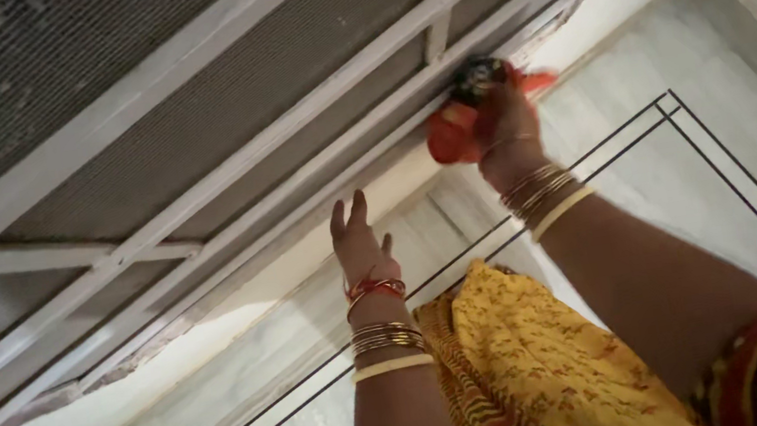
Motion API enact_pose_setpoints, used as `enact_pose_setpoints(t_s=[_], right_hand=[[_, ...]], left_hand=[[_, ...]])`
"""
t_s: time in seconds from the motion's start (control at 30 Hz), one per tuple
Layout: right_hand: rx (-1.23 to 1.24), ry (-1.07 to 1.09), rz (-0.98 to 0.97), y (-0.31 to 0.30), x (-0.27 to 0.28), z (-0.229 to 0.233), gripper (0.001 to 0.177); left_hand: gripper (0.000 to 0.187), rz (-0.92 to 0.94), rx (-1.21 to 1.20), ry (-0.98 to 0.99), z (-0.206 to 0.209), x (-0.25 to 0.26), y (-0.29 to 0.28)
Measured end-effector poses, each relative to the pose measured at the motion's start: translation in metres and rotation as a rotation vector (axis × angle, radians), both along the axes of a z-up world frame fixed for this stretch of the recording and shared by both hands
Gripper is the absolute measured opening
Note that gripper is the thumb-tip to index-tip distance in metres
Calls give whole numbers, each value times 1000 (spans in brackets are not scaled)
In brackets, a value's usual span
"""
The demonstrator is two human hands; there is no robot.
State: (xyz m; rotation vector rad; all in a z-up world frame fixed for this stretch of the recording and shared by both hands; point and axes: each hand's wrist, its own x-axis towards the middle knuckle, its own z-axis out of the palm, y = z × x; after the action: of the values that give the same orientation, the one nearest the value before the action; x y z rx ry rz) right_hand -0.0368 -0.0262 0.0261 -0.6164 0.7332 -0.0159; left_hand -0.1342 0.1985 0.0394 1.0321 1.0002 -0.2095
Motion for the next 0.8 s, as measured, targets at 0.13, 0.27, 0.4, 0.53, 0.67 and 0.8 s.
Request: enact_pose_setpoints(t_s=[0.13, 0.27, 0.4, 0.53, 0.67, 0.8], right_hand=[[-153, 286, 270, 90, -47, 7, 58], [-48, -95, 751, 175, -84, -29, 53], [25, -175, 415, 151, -60, -50, 31], [78, -20, 149, 83, -44, -31, 38], [115, -138, 135, 50, -28, 7, 47], [-573, -79, 768, 134, -61, 40, 76]], left_hand=[[60, 93, -295, 26, -23, -6, 16], [40, -487, 32, -158, -97, -10, 55], [35, 548, -588, -450, -114, -25, 85], [39, 359, -281, -274, -61, -15, 84], [47, 144, -302, -42, -2, -10, 42], [49, 95, -413, 101, 9, -14, 31]])
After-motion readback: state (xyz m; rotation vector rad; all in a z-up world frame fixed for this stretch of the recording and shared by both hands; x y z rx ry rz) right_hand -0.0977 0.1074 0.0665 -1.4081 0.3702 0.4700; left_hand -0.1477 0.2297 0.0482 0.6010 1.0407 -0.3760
